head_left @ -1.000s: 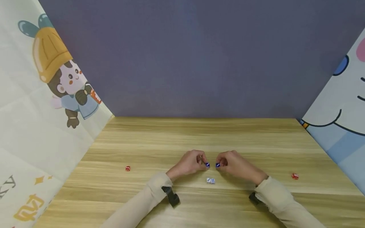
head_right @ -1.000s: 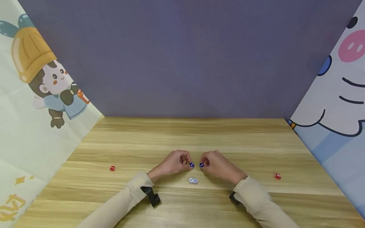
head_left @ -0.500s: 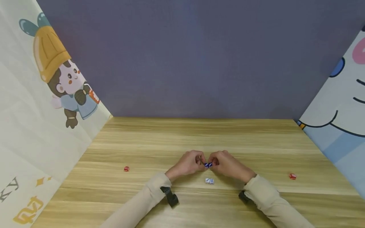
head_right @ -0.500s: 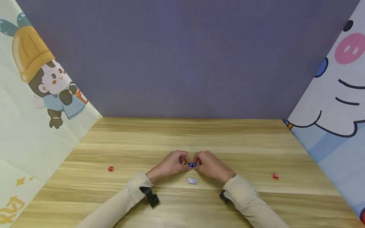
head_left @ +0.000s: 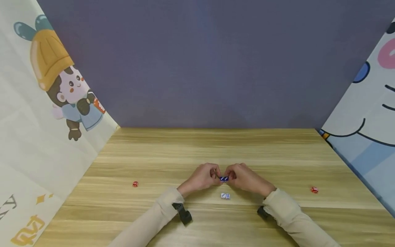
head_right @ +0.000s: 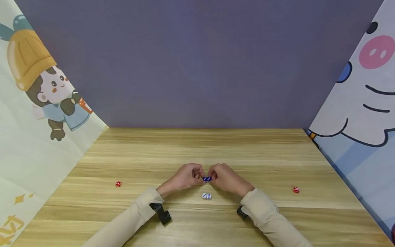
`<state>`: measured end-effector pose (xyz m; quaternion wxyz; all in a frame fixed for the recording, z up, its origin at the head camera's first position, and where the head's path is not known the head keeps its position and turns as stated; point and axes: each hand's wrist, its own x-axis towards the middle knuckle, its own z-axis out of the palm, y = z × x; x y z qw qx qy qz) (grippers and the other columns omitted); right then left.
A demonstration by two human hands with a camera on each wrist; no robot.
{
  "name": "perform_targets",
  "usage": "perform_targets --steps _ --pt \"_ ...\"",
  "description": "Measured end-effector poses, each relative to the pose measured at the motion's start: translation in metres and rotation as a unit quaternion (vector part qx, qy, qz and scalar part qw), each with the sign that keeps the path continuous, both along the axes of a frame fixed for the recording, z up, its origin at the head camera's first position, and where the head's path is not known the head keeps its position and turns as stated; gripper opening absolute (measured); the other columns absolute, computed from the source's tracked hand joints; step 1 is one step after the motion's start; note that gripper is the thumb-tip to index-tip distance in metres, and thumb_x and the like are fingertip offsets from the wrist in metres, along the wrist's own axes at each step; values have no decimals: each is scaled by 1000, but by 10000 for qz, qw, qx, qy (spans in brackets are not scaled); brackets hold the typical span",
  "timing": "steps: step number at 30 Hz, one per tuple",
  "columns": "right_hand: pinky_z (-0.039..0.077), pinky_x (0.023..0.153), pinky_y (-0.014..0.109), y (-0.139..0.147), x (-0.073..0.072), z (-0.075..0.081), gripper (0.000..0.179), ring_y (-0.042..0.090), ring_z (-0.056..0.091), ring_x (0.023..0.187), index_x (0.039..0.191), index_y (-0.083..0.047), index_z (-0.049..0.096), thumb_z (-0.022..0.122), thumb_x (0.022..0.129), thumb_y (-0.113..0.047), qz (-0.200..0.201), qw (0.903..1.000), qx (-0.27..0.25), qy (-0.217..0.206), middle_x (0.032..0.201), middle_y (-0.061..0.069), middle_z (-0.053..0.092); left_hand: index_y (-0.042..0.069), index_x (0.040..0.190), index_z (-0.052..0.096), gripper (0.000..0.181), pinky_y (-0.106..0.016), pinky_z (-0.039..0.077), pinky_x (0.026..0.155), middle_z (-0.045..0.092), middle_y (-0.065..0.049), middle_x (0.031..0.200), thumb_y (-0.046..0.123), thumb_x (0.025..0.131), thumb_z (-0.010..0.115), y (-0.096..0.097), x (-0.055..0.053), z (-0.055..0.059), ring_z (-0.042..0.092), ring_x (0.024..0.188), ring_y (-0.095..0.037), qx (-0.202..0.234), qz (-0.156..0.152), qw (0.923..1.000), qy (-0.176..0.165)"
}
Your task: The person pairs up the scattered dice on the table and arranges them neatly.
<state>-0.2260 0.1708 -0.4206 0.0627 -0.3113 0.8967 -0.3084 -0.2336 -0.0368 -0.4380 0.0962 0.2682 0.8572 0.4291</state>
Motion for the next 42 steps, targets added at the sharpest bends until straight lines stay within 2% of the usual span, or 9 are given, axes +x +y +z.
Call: perform_targets --steps 6,11,18,33,38,42 --pt "48 68 27 0 0 -1 11 2 58 66 88 -9 72 73 84 2 23 9999 -27 109 77 -5 67 11 85 66 17 -20 38 51 56 1 64 9 81 83 -1 0 -1 46 54 -6 -51 27 10000 -13" --pt "48 70 29 0 0 -1 11 2 58 66 88 -9 71 74 84 0 -50 10000 -10 40 77 -6 67 11 85 66 18 -20 38 52 56 2 64 11 80 84 0 -1 -2 47 54 -6 -92 55 9999 23" --pt "49 60 23 -1 2 0 9 3 58 66 88 -7 71 73 84 1 -126 9998 -98 -70 77 -3 67 13 86 67 18 -21 40 54 57 3 65 12 79 84 -1 1 0 49 56 -6 -114 91 9999 12" --pt "49 59 22 -2 9 1 8 7 59 66 86 -5 71 75 84 0 -112 9996 -208 -135 76 -2 67 13 90 69 18 -20 40 53 58 3 65 10 79 84 -1 6 -1 49 56 -5 -89 14 10000 6" --pt "49 58 22 0 9 0 9 5 58 66 86 -7 70 78 84 -2 -128 9996 -215 -118 75 -3 65 9 99 68 24 -20 40 53 59 0 68 9 80 83 -5 7 2 50 58 -5 140 -213 9993 -274" --pt "48 58 23 2 8 1 10 4 56 65 87 -7 70 79 84 -4 -157 9997 -163 -128 74 -5 65 5 108 66 32 -20 42 56 60 -2 71 6 80 82 -15 9 8 52 60 -6 256 -362 9977 -508"
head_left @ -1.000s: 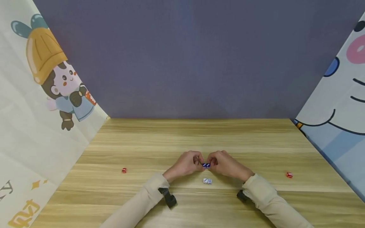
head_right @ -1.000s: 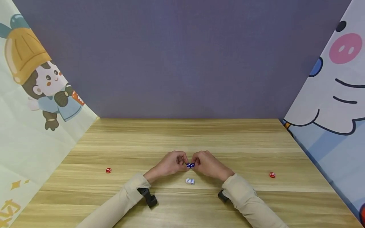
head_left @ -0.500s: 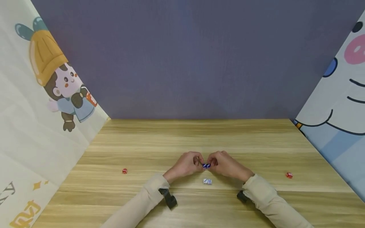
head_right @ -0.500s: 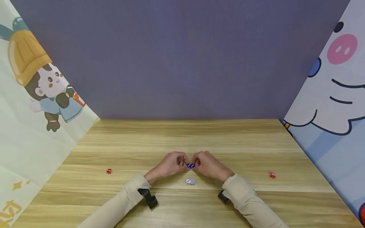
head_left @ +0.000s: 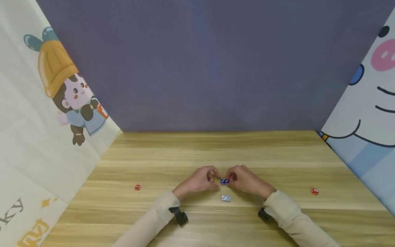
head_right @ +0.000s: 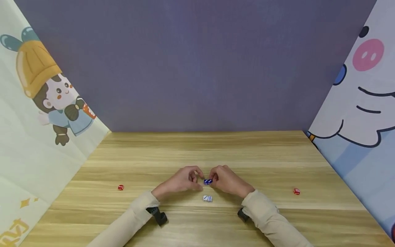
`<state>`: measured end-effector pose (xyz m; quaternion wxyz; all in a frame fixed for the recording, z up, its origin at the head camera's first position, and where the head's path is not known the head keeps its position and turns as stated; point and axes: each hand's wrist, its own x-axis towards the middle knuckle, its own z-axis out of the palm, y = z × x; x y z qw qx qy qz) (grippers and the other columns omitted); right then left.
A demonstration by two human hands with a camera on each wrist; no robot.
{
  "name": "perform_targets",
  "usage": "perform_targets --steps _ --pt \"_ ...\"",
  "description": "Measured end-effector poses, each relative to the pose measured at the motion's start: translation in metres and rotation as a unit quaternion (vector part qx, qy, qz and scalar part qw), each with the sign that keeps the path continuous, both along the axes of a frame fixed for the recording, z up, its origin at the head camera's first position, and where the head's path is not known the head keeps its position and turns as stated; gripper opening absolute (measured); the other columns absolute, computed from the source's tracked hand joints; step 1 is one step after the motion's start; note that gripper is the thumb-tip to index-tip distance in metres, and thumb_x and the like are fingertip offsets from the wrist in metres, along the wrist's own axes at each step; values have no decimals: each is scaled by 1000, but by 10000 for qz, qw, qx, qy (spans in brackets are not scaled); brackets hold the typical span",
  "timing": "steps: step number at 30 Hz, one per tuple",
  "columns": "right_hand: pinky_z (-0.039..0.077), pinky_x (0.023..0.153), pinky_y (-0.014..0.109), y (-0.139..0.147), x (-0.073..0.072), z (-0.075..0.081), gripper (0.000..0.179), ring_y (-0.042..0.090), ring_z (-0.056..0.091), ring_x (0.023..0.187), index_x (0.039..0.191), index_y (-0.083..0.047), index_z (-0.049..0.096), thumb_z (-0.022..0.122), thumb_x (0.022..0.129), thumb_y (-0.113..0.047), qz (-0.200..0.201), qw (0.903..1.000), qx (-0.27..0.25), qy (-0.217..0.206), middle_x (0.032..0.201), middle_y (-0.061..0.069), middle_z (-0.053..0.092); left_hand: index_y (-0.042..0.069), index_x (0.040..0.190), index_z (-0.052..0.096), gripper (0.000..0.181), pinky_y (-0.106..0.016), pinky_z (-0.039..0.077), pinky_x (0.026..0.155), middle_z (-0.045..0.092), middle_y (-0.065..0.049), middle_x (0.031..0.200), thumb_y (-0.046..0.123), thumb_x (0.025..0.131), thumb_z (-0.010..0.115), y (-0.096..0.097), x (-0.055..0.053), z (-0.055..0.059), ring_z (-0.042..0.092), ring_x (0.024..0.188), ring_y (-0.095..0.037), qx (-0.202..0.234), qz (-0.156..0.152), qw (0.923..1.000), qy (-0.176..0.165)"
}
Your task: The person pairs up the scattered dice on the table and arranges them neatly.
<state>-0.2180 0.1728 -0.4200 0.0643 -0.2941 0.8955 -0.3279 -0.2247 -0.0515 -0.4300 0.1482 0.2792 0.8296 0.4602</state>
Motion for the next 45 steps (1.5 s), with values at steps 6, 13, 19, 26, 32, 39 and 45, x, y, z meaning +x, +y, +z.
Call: perform_targets --steps 6,13,19,26,32,39,45 --pt "50 60 22 0 -2 -1 10 3 58 67 89 -6 71 78 83 -4 -66 10000 47 8 76 -5 66 1 114 64 35 -23 44 56 61 -6 75 7 83 80 -29 5 9 54 62 -10 66 168 9997 -135" --pt "48 58 23 0 -1 -1 10 4 55 65 88 -6 70 79 83 -4 -50 10000 -12 -65 74 -6 64 -3 115 62 33 -23 43 53 59 -9 79 5 86 76 -79 13 19 52 64 -14 124 632 9977 -188" --pt "49 60 23 -2 -1 -3 10 4 57 67 89 -7 70 78 83 -5 -95 9999 41 -78 76 -6 65 -4 117 60 33 -24 39 51 55 -9 82 5 88 73 -133 21 28 49 61 -14 97 1166 9930 -160" --pt "49 60 23 -2 -1 -2 10 4 57 68 90 -7 71 78 84 -6 -147 9998 88 -104 77 -7 65 -2 120 60 36 -28 42 50 56 -9 86 7 88 74 -188 32 43 51 64 -20 -470 1956 9795 60" --pt "49 61 23 -2 1 0 9 6 57 70 90 -7 70 78 85 -6 -194 9996 124 -144 78 -6 65 -3 120 61 37 -33 45 56 59 -10 85 9 87 75 -221 37 46 53 67 -20 -1190 2441 9618 338" --pt "49 61 23 -1 1 1 10 5 57 69 90 -7 70 78 84 -6 -224 9995 167 -113 77 -6 65 -4 117 63 35 -33 46 60 59 -10 84 15 90 73 -243 39 36 54 71 -20 -1434 2157 9658 -148" --pt "48 61 23 -2 1 0 10 5 56 67 91 -8 70 78 84 -7 -194 9996 178 -129 77 -7 64 -6 104 61 29 -29 49 57 60 -9 76 9 85 75 -249 41 28 56 65 -18 -940 1631 9790 -782"
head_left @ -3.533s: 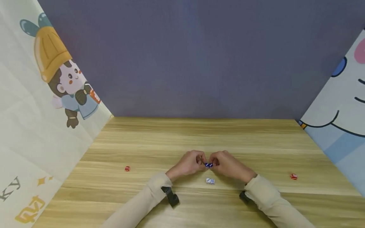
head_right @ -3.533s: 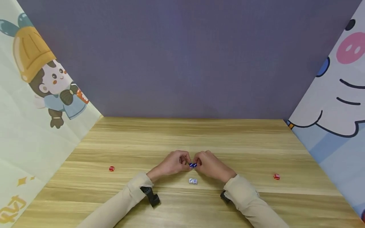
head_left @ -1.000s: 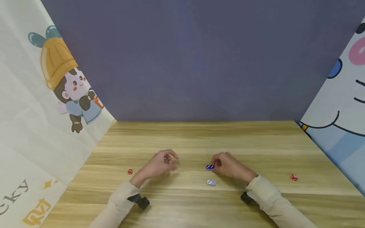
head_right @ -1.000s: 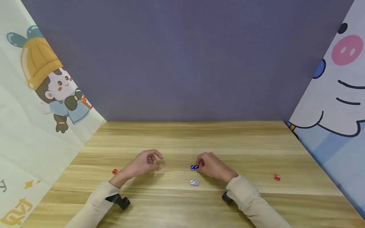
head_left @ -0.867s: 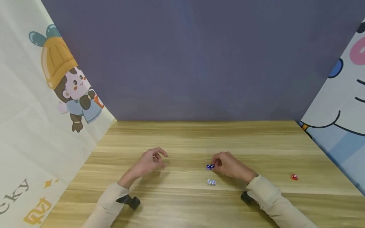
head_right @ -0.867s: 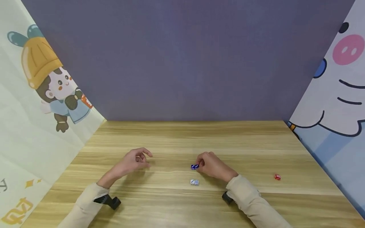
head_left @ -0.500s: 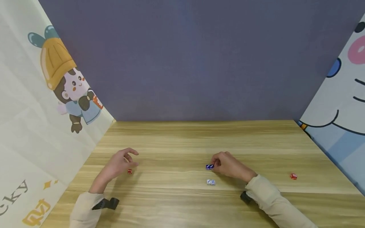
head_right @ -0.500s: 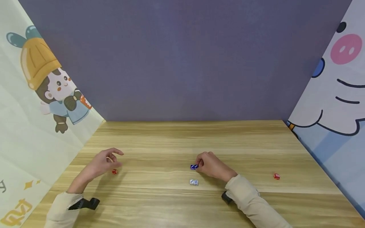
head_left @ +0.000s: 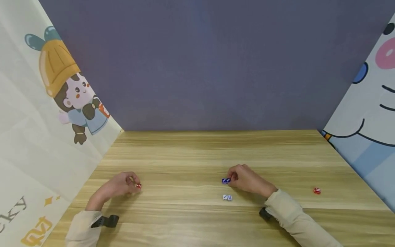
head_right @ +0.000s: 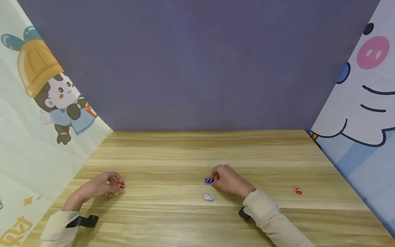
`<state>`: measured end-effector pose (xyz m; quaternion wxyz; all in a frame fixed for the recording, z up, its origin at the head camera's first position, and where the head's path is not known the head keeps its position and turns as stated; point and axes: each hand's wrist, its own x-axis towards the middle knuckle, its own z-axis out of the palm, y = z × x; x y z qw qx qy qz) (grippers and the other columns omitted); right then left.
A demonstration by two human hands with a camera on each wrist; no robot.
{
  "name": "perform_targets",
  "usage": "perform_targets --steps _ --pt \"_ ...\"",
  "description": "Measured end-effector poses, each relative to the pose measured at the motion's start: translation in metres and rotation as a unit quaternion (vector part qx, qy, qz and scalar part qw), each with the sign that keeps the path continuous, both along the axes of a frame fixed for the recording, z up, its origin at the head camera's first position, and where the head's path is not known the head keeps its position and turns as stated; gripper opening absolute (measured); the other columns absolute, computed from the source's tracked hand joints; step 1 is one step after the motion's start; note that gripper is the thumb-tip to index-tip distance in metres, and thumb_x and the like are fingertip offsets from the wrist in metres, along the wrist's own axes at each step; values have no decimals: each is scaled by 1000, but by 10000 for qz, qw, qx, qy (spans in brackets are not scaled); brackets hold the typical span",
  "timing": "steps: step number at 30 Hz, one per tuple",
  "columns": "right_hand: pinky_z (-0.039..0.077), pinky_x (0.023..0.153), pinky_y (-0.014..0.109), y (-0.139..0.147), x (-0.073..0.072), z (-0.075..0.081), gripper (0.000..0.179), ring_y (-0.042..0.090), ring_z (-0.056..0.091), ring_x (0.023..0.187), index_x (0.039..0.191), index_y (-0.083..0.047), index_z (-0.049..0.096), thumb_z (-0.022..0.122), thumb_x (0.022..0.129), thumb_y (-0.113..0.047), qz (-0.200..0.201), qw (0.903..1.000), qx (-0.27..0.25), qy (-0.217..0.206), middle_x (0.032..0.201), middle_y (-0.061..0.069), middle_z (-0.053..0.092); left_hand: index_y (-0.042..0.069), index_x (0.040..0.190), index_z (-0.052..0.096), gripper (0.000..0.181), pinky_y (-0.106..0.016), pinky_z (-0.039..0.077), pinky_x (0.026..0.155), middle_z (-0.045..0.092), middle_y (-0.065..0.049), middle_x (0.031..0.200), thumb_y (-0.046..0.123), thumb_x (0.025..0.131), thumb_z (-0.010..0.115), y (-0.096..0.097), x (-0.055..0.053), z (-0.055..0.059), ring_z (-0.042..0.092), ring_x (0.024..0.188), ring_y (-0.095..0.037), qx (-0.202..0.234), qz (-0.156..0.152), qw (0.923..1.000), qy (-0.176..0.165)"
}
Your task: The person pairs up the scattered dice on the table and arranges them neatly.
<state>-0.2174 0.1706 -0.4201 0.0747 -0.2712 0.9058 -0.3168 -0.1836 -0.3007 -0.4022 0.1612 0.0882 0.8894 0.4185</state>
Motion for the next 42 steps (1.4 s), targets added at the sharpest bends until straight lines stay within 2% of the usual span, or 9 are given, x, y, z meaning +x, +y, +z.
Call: perform_targets --steps 3,8,20,28,35,42 --pt "48 61 23 -1 0 0 11 4 56 67 90 -8 70 79 84 -6 21 10000 8 75 76 -7 64 -6 97 61 22 -28 50 55 61 -9 74 3 84 75 0 0 -2 57 62 -17 167 -129 9998 53" --pt "48 60 23 -2 1 0 11 4 55 67 88 -8 69 79 84 -5 21 10000 -16 65 75 -7 64 -6 93 62 15 -29 52 54 61 -11 73 0 85 73 0 0 -5 58 59 -17 155 -149 9996 196" --pt "47 58 23 -2 1 0 10 6 55 65 89 -7 69 78 84 -4 6 9999 -51 -86 75 -6 64 -5 90 62 15 -28 52 53 60 -9 72 0 83 75 -1 -2 -11 58 58 -17 248 -78 9993 277" --pt "47 57 22 -1 0 -1 10 7 55 65 90 -7 70 77 84 -3 8 9999 -86 -95 77 -5 65 -5 89 62 15 -28 51 53 64 -10 75 -1 83 75 0 -3 -10 57 57 -16 229 -103 9992 299" --pt "48 57 23 -2 -1 0 10 6 57 66 91 -6 71 77 84 -3 5 9999 -101 -50 76 -6 65 -6 88 61 16 -28 51 53 66 -13 78 -2 82 75 1 -4 -5 57 57 -16 262 -142 9990 325" --pt "48 57 23 -1 1 1 11 7 56 65 93 -5 71 76 85 -2 42 9998 -104 -139 77 -6 66 -6 88 60 16 -27 50 52 66 -12 77 -2 83 75 0 -4 -8 56 56 -15 273 -145 9991 306"
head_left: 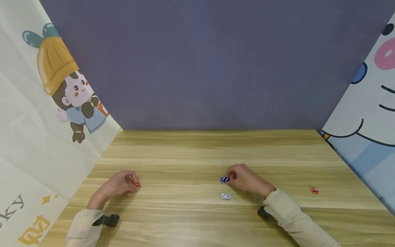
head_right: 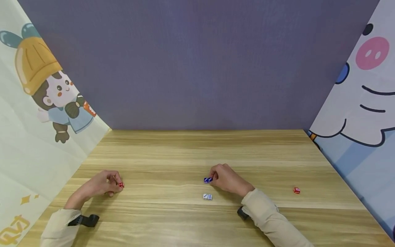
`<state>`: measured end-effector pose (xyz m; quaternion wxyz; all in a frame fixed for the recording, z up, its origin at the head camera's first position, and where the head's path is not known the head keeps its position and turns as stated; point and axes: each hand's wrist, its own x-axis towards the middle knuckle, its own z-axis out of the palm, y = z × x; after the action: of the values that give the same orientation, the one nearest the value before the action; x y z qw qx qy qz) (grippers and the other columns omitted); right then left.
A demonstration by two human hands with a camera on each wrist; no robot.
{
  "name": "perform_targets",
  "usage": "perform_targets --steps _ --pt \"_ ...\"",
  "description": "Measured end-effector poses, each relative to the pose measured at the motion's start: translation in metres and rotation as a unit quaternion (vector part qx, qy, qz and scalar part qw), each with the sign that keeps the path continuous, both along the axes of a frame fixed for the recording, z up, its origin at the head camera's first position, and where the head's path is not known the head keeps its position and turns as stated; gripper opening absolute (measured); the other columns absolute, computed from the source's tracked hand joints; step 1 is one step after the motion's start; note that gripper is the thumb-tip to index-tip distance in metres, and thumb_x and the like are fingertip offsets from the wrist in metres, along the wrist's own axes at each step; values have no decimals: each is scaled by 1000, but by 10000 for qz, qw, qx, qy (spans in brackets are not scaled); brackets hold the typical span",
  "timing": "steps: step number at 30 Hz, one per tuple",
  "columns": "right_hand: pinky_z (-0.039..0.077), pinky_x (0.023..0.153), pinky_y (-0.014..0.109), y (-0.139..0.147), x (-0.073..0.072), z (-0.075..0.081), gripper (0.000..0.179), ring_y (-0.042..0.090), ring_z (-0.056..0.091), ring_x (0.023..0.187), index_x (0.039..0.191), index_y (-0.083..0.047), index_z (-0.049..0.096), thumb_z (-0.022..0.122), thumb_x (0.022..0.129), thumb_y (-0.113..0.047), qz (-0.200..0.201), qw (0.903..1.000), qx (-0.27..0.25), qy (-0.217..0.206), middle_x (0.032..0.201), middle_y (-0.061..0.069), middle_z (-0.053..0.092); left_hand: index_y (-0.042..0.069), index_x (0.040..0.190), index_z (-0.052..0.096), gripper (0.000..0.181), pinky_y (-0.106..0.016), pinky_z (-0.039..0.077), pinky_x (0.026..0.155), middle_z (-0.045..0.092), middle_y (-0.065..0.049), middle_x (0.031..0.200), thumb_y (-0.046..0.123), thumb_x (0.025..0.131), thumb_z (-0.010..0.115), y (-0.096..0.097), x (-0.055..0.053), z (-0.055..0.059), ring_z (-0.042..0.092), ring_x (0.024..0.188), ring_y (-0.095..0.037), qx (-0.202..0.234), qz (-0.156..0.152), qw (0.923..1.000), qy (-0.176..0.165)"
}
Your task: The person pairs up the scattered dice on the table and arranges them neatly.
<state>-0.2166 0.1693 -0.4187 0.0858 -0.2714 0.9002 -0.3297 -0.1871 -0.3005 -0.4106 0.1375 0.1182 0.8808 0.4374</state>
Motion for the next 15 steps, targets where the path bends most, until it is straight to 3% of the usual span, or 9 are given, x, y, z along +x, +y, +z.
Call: perform_targets --steps 9,15 --pt "48 58 23 0 0 -1 10 7 56 66 92 -7 71 77 85 -4 -55 10000 53 7 77 -5 65 -3 86 59 17 -25 46 52 64 -9 72 -1 82 75 3 -1 -3 56 54 -15 -140 -60 9999 -12" --pt "48 58 23 0 0 -2 10 7 57 67 92 -7 70 77 85 -4 -76 9999 -7 -70 77 -5 65 1 83 59 17 -28 46 53 64 -6 67 3 83 76 30 -9 8 59 56 -18 -660 -273 9971 252"
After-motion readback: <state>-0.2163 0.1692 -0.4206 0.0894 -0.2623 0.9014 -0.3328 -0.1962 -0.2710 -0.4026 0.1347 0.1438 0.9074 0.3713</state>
